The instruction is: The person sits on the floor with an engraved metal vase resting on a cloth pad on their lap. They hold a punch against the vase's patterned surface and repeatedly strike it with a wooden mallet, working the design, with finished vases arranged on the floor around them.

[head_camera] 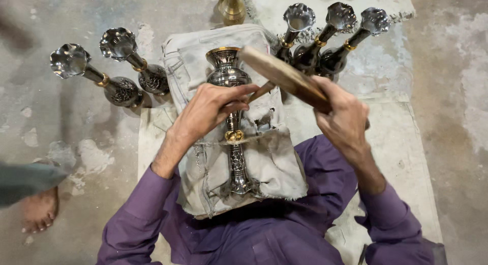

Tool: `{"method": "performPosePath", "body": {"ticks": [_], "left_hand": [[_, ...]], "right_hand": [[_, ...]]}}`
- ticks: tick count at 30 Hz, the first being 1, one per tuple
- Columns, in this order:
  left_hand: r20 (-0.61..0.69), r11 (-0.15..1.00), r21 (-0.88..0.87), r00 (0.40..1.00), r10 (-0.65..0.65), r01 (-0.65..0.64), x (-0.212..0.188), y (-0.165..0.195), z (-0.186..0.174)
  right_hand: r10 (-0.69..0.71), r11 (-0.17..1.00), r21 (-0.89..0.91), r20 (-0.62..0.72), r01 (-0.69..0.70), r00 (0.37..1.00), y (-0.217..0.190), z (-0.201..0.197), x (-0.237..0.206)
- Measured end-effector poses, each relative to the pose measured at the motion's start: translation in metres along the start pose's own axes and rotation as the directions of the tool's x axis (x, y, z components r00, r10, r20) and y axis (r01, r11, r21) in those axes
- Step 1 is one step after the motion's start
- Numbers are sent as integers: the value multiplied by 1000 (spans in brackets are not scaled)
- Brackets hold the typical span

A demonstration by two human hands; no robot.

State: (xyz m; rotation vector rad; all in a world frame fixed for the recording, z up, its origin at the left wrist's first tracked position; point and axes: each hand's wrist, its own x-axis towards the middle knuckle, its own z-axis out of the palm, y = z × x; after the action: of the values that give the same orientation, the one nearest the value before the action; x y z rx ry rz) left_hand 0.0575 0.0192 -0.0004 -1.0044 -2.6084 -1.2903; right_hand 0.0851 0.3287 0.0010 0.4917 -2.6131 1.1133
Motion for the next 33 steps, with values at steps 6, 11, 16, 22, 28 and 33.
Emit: {"method": "performPosePath", "body": {"ticks": [6, 11, 16, 22, 28, 33], "left_hand": [[91, 992, 72, 991, 95, -102, 8, -2, -1], [111, 982, 119, 985, 130, -143, 2, -6, -1], [-22, 995, 85, 998, 50, -48, -4, -9, 0], [-209, 985, -172, 978, -24, -13, -18, -14, -14], [-120, 996, -63, 991, 55, -63, -12, -14, -15], [-85, 990, -24, 987, 137, -140, -14, -14, -20]], "right_hand": [[149, 987, 78, -141, -139, 979, 29, 30, -42], [187, 849, 527, -262, -22, 947, 32, 45, -65], [176, 984, -19, -67, -178, 982, 20, 25, -69], [152, 694, 719, -90, -41, 984, -9, 28, -88], [224, 674, 662, 239, -327, 945, -10, 63, -85], [321, 871, 362, 90, -331, 943, -2, 40, -79]]}}
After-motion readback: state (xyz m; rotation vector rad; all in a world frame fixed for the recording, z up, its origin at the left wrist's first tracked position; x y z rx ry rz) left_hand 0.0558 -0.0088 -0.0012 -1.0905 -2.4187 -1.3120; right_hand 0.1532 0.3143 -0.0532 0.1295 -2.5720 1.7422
